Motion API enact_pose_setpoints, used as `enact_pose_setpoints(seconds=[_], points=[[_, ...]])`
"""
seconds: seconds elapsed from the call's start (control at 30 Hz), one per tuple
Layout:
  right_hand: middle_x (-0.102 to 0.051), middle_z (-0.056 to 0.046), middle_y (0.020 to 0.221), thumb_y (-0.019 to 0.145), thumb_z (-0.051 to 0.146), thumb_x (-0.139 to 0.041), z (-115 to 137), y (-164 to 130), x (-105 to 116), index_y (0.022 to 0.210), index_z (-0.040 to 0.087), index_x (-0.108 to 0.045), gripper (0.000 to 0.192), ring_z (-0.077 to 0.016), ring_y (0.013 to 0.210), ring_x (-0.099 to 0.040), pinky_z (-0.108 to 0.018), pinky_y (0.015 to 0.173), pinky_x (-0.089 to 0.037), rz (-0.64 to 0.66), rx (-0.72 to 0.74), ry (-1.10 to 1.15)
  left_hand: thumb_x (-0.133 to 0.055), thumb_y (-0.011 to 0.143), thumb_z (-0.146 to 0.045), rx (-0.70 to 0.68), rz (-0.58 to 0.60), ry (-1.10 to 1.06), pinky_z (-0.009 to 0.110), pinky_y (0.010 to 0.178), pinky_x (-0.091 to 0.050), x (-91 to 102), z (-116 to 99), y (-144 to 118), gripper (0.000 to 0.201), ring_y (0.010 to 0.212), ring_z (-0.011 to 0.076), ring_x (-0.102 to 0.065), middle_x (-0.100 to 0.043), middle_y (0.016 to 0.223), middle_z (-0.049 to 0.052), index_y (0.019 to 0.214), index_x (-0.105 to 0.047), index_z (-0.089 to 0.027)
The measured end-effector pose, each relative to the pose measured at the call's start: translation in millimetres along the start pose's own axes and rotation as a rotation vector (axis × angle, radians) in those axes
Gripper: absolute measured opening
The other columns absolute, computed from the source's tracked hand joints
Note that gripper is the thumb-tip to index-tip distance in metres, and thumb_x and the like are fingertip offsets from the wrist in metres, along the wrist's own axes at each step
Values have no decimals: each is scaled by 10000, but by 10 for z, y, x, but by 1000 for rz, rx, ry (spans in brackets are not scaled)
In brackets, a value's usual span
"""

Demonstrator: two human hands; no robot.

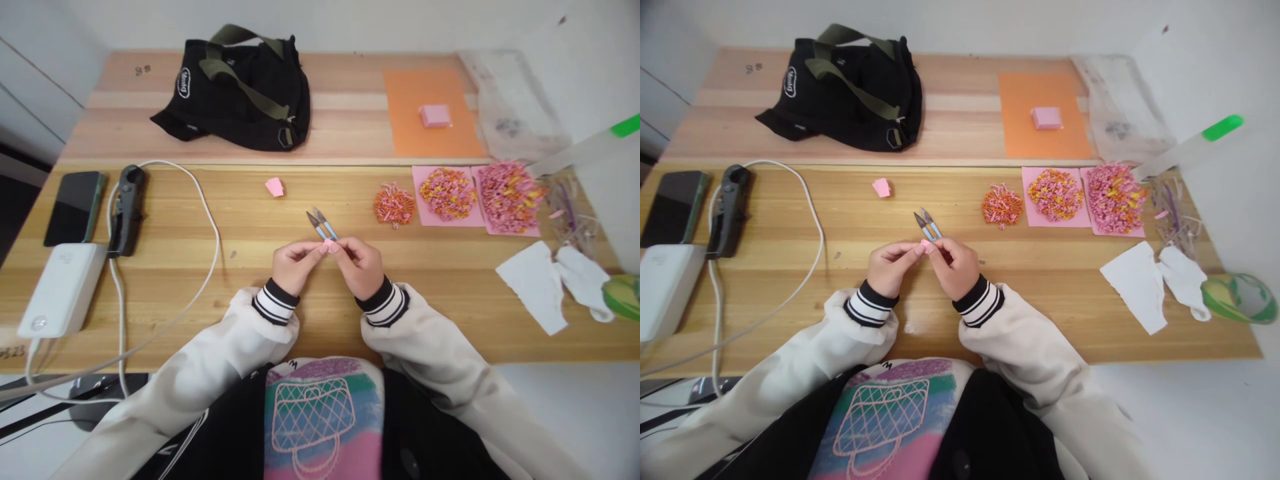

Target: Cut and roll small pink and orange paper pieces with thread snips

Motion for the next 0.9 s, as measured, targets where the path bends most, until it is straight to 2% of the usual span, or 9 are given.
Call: enact_pose_setpoints(seconds=[0.27,0.57,0.7,0.9], points=[[-609,0,626,794,273,-518,11,-14,7,695,162,-605,172,-97,544,-509,-216,540,-406,-27,26,17,-740,567,-212,-34,0,-36,269,674,-511,-22,-24,-14,128,672,143,-640,-712,721,35,679,-704,-163],[-603,-6,639,800,293,-519,-44,-59,-43,763,169,-626,168,-110,574,-519,-235,567,-422,-52,-48,133,-716,619,-238,-53,-1,-153,265,729,-484,-69,42,-84,156,750,134,-625,-706,804,33,771,-716,-202],[-598,0,642,803,313,-517,-36,-104,-93,777,169,-622,181,-104,576,-515,-230,564,-427,-54,-83,217,-703,640,-255,-61,-23,-172,263,701,-477,-88,24,-116,154,706,123,-608,-695,772,24,787,-717,-213],[-592,2,628,803,320,-514,-18,-143,-120,728,169,-608,193,-100,570,-521,-232,564,-440,-63,-105,293,-667,681,-281,-69,11,-161,258,687,-458,-102,-66,-141,114,664,109,-574,-669,744,23,748,-721,-207]])
Point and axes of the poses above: each hand's wrist, its own y-axis towards the middle knuckle, its own x-axis out of the back of the hand, z = x × y, the point moved 4 cm from there along y, towards the middle knuckle
